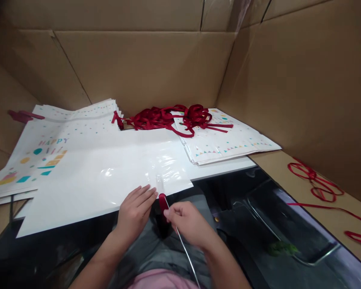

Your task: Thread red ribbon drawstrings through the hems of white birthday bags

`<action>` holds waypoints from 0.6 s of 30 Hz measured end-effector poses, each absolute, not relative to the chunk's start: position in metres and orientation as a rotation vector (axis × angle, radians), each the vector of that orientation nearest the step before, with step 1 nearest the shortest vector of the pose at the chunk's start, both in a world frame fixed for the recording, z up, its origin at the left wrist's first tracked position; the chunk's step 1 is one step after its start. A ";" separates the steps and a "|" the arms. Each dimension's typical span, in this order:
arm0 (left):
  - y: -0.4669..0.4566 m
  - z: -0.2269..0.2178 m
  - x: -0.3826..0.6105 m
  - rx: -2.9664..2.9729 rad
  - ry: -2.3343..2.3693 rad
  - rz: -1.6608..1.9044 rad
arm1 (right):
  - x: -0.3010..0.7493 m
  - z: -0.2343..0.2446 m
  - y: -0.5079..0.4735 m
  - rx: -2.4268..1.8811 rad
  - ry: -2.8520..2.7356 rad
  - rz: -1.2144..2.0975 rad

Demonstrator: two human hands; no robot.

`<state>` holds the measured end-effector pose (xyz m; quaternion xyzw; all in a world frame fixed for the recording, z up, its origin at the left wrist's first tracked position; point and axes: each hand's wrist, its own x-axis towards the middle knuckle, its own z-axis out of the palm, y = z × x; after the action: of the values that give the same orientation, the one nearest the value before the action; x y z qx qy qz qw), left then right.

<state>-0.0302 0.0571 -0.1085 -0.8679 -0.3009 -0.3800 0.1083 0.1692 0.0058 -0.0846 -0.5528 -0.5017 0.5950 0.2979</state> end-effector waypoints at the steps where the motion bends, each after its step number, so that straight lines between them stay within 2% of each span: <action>1: 0.057 -0.109 -0.030 -2.549 -0.872 -1.122 | 0.164 -0.087 0.010 -1.458 -1.257 1.526; 4: 0.055 -0.111 -0.028 -2.498 -0.902 -1.132 | 0.160 -0.094 0.013 -1.432 -1.153 1.478; 10: 0.060 -0.113 -0.025 -2.378 -1.090 -0.996 | 0.181 -0.106 -0.026 -1.328 -1.207 1.914; 16: 0.064 -0.116 -0.028 -2.401 -1.090 -0.977 | 0.154 -0.105 0.002 -1.285 -0.922 1.662; 18: 0.067 -0.115 -0.032 -2.406 -1.094 -0.967 | 0.157 -0.104 -0.001 -1.269 -1.008 1.726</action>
<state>-0.0316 0.0668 -0.1152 -0.8435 -0.3834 -0.3391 0.1629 0.1571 -0.0015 -0.1041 -0.4963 -0.3941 0.6752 0.3773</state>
